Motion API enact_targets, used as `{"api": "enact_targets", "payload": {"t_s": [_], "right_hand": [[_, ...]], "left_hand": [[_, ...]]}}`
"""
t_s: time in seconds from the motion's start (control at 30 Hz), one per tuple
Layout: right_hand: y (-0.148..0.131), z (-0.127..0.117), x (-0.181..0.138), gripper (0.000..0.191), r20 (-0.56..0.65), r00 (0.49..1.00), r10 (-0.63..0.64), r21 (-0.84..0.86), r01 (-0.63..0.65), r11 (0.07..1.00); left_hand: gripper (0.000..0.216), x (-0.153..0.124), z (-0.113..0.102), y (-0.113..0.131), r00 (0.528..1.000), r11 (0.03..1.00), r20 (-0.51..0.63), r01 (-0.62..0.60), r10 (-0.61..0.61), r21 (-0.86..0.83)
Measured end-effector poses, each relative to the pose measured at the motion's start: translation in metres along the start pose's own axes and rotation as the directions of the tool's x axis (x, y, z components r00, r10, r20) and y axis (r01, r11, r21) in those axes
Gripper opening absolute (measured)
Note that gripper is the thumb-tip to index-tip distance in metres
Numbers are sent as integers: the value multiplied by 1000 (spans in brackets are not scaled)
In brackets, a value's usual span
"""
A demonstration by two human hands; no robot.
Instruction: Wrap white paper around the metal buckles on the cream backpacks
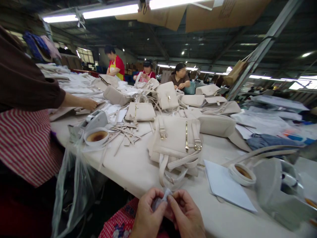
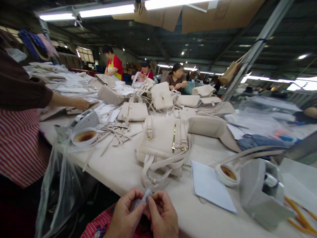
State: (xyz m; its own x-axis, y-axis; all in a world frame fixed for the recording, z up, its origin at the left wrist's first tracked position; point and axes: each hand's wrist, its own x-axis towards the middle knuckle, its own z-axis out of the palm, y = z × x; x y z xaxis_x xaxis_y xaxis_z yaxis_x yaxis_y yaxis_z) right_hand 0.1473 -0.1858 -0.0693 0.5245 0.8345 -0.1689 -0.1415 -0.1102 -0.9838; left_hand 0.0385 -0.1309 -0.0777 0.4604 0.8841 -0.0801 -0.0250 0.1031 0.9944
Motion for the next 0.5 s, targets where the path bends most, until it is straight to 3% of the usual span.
{"api": "enact_targets", "payload": {"t_s": [0.07,0.13,0.27,0.37,0.5], "right_hand": [[1,-1,-3,36,-69,994,-91,-99,84,992],[0,-3,-5,33,-45,989,-138,-167,128,978],[-4,-3,-4,33,107,994,-32,17,31,999],[-7,3,-1,35,153,986,72,256,-110,960],[-9,7,5,37,243,963,120,419,-216,882]], "left_hand": [[9,-2,0,0,999,1000,-23,-25,25,-1],[12,-4,0,4,996,995,-12,-89,90,45],[21,-6,1,11,988,985,4,-157,157,68],[34,-3,3,10,999,982,28,35,-30,-186],[48,1,2,9,934,850,228,348,-276,-395]]}}
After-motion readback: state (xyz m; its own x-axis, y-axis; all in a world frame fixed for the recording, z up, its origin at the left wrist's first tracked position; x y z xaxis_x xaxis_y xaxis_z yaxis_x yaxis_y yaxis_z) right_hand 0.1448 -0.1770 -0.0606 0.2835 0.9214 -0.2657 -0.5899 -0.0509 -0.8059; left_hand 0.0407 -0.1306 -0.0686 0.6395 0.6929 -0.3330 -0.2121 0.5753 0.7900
